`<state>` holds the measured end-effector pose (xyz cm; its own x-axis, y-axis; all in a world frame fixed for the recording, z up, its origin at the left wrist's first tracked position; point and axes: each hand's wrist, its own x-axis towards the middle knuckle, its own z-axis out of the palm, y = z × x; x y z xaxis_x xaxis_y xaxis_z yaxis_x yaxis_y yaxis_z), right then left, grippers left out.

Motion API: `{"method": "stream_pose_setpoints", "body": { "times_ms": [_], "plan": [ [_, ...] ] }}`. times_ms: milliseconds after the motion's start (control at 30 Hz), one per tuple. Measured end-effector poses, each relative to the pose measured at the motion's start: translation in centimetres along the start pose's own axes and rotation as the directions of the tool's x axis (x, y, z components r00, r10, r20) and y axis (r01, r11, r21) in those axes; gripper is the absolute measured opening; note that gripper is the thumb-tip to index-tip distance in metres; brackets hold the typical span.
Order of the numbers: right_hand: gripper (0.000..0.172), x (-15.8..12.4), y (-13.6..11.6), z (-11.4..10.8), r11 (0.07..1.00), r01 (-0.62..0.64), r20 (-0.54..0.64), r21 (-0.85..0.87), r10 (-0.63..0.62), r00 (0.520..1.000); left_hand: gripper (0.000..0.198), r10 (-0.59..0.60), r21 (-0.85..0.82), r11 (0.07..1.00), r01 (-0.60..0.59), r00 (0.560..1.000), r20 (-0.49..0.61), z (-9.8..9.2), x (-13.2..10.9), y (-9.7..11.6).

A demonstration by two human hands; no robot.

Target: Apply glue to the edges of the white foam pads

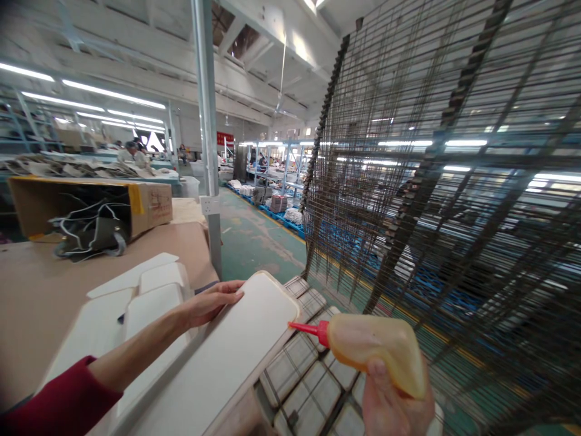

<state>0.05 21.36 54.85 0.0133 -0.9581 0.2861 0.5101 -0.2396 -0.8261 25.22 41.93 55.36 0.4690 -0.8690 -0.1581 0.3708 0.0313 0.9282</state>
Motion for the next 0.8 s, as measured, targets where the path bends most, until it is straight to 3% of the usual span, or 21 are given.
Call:
{"method": "stream_pose_setpoints", "body": {
  "times_ms": [267, 633, 800],
  "plan": [
    [0.049, -0.4, 0.2, 0.5, 0.998, -0.007, 0.040, -0.056, 0.009, 0.999, 0.068, -0.012, -0.019, 1.000, 0.012, 1.000, -0.023, -1.0, -0.2, -0.3],
    [0.046, -1.6, 0.6, 1.3, 1.000, -0.003, 0.154, -0.010, 0.004, 0.988, 0.072, -0.040, -0.026, 0.999, 0.037, 0.995, -0.087, -1.9, -0.5, -0.7],
    [0.048, -2.2, 0.4, 1.6, 0.998, -0.065, 0.196, 0.016, 0.061, 0.979, 0.066, -0.036, -0.023, 0.999, 0.034, 0.996, -0.087, -2.4, -0.3, -0.8]
  ]
}}
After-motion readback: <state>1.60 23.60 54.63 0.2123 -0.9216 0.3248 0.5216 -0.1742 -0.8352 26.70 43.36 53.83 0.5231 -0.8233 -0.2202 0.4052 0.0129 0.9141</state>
